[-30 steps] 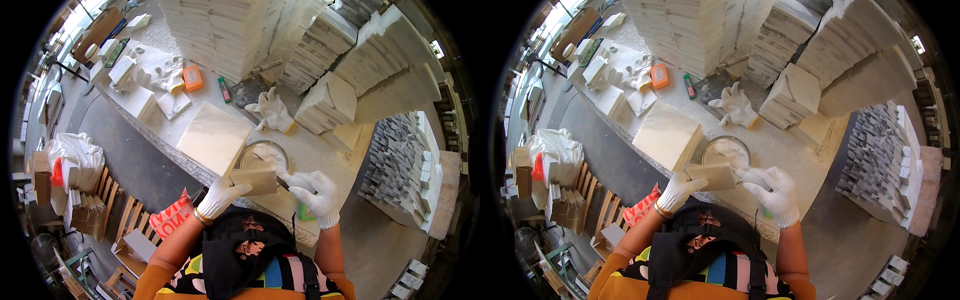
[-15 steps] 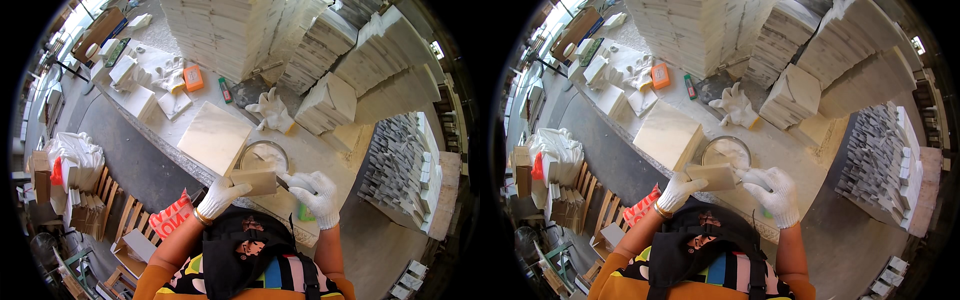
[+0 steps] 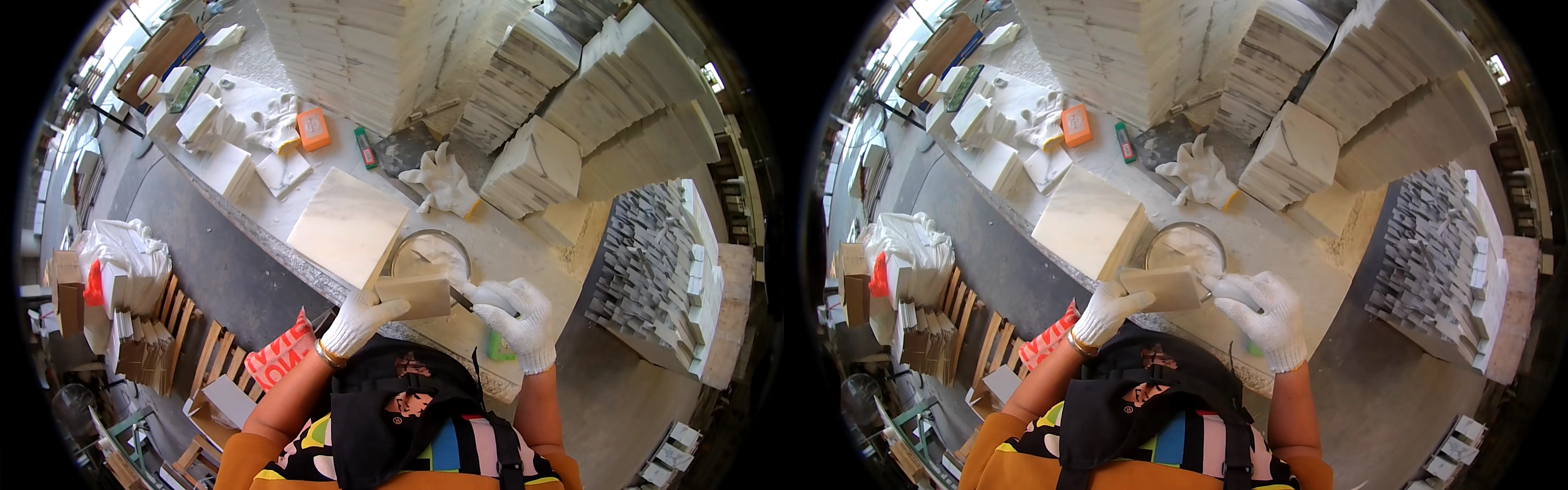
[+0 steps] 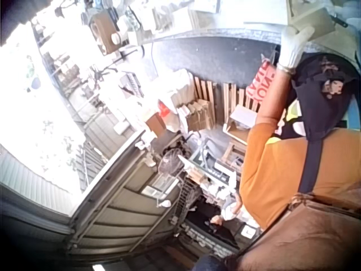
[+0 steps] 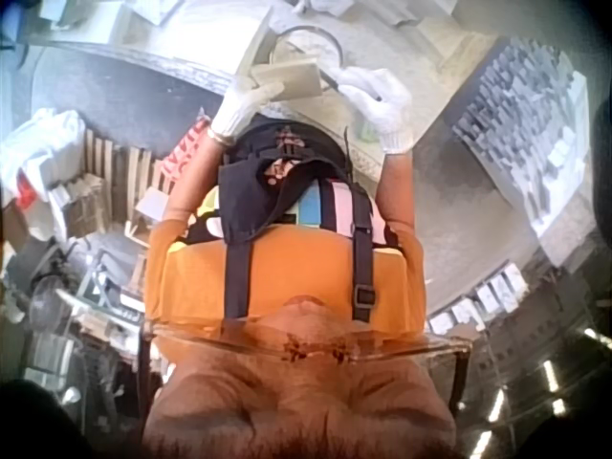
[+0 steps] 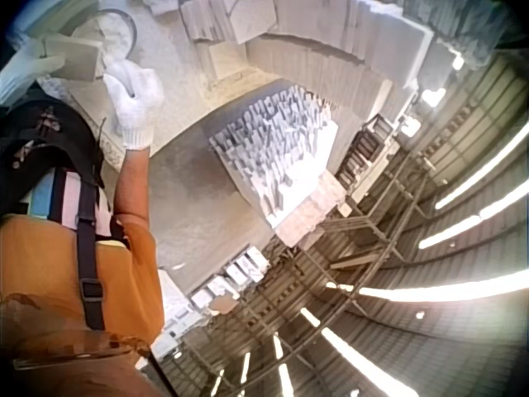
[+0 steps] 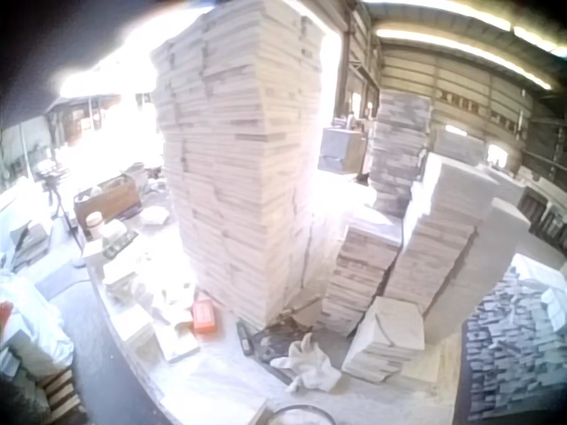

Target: The person repeatedly picks up small white rectangular blocks, rubs their edges with a green abrasive block, and uses a metal putty knife to scrape and smooth the surfaces. Finished blocks are stacked on the workbench.

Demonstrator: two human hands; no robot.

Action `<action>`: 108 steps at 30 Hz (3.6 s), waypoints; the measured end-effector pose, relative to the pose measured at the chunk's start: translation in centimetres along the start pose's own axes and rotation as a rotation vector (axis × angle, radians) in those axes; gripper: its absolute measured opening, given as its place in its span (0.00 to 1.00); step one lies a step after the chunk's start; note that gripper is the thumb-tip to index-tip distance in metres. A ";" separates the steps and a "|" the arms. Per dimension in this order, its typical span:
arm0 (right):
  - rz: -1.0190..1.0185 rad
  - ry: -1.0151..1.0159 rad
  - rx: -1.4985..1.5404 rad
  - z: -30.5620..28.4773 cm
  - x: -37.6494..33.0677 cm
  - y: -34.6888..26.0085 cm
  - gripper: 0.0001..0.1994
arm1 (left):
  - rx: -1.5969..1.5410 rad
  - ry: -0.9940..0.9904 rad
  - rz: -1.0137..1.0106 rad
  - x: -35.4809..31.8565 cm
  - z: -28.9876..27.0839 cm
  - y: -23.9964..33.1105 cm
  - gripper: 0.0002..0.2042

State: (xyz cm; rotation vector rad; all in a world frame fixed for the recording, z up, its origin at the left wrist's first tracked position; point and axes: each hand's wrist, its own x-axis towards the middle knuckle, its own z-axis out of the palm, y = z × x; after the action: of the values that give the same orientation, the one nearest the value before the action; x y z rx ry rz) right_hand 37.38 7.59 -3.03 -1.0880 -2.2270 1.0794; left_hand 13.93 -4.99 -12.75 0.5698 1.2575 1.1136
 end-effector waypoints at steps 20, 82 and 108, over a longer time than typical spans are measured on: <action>0.365 0.168 0.431 1.1 -1.3 4.9 0.15 | 0.010 -0.001 -0.038 0.0 -0.3 -0.1 0.22; 0.168 0.190 0.067 5.2 -1.7 4.0 0.11 | 0.129 0.126 -0.076 -1.3 -0.2 0.0 0.27; 0.213 0.117 -0.227 5.9 -4.0 7.3 0.15 | 1.099 0.400 0.855 -1.1 1.6 1.0 0.22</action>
State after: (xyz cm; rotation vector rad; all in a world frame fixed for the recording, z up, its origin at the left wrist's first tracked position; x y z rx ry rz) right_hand 39.25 4.50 -12.58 -1.4724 -2.2170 0.8319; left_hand 15.18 -5.18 -10.92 1.9105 2.0447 1.1540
